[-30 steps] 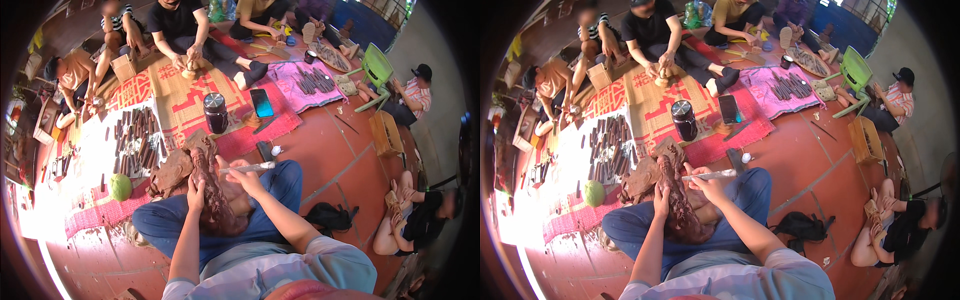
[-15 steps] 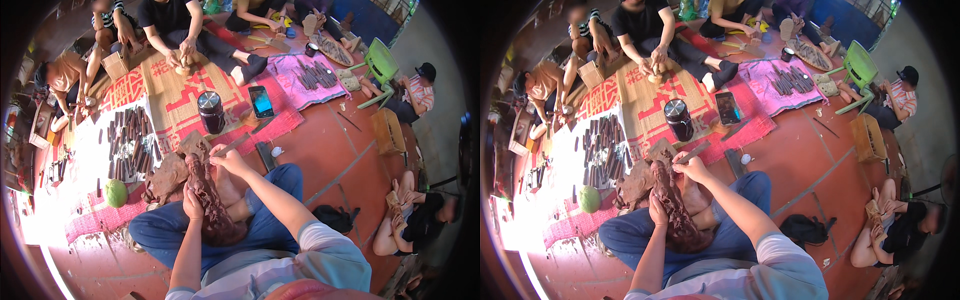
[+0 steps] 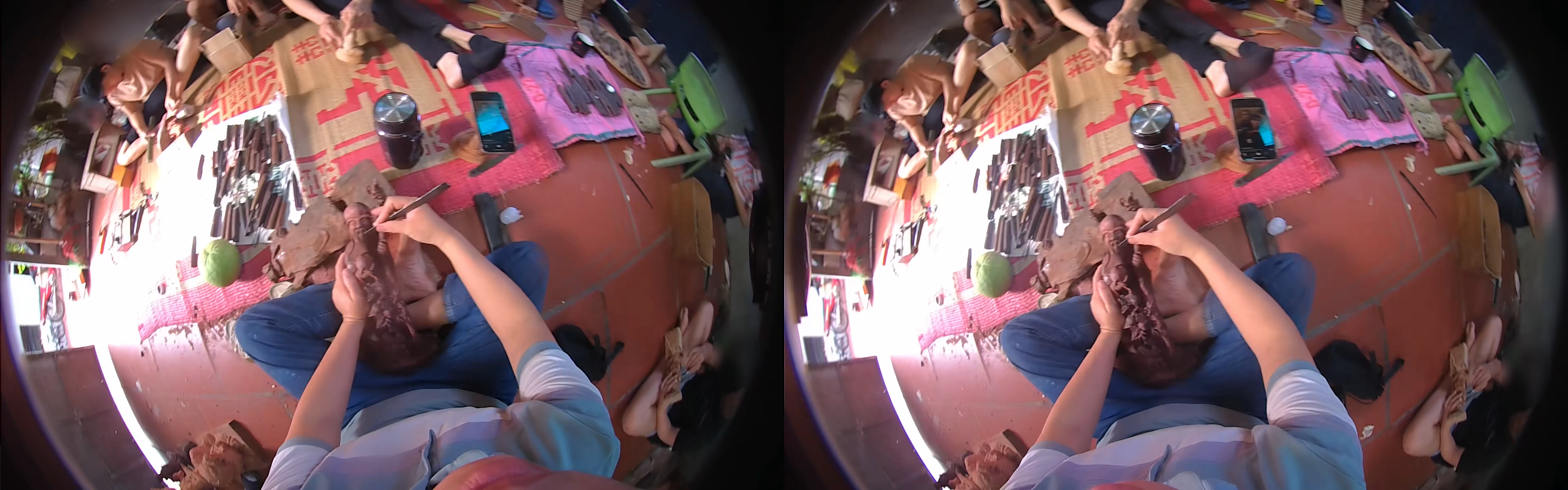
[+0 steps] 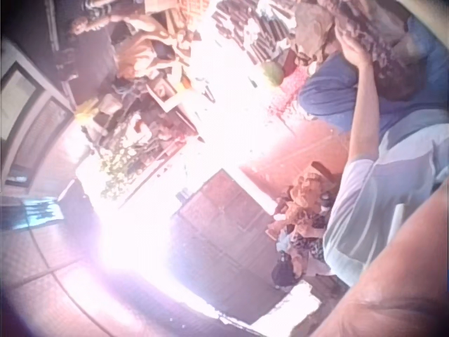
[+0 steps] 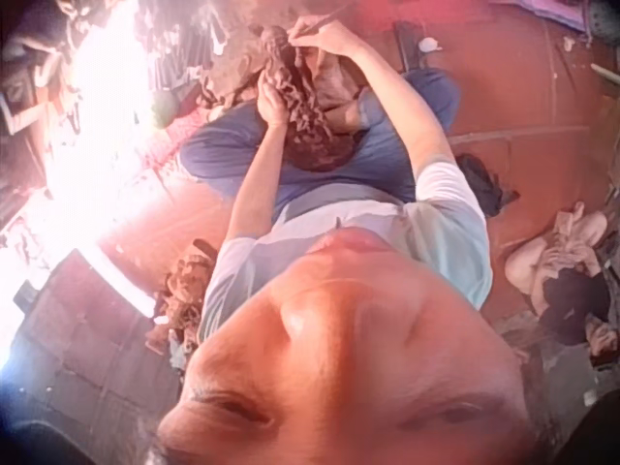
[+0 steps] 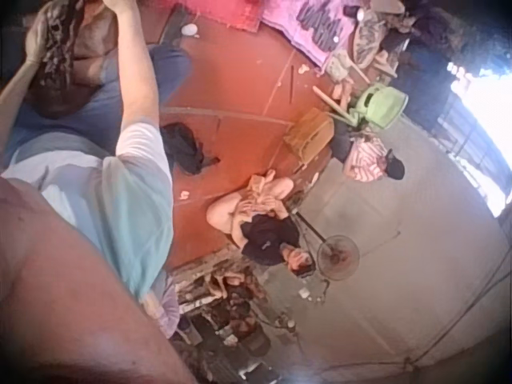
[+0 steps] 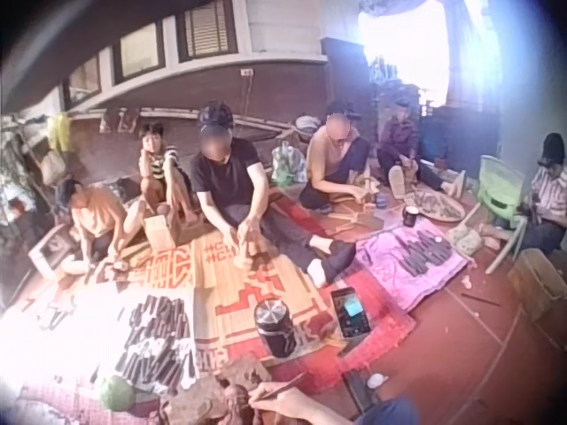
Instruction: The person sits cross-legged on the floor and carves a piece of dark wood using a small knife. They hold the wood in their left hand and use the knife in their right hand to shape the surface, occasionally rotating the object to access different areas.
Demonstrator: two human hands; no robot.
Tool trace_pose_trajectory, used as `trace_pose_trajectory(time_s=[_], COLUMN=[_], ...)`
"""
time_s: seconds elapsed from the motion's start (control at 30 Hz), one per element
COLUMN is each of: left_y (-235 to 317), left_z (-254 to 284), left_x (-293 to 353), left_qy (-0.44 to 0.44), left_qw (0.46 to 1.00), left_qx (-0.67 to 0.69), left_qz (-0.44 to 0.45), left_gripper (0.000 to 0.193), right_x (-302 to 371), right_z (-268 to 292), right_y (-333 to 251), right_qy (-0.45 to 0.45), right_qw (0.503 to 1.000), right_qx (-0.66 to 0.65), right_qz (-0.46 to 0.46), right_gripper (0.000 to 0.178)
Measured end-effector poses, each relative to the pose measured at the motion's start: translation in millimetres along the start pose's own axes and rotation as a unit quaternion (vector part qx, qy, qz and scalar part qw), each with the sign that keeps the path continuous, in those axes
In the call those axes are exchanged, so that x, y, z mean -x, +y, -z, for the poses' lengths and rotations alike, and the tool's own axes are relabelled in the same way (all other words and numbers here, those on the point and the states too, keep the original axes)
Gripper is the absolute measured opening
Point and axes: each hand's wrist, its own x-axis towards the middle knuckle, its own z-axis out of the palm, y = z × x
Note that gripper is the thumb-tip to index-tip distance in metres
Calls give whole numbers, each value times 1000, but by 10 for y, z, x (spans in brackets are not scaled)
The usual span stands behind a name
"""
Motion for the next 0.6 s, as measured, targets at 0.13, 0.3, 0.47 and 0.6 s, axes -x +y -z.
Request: trace_pose_trajectory(time_s=[0.13,0.3,0.47,0.6], left_y=[-9,-23,-45,-146], left_z=[67,11,11,-17], left_x=[-24,-88,-72,-90], left_qy=[47,69,60,61], left_qw=[997,994,995,994], left_qx=[64,9,17,33], left_qz=[-16,-88,-76,-85], left_gripper=[48,50,52,50], right_x=[-184,-159,-141,-157], right_z=[-23,62,42,159], right_y=[1,78,134,106], right_qy=[-5,60,40,9], right_qw=[999,983,991,998], right_qx=[35,-151,-119,-39], right_qz=[-41,-84,-40,-49], right_gripper=[10,12,10,11])
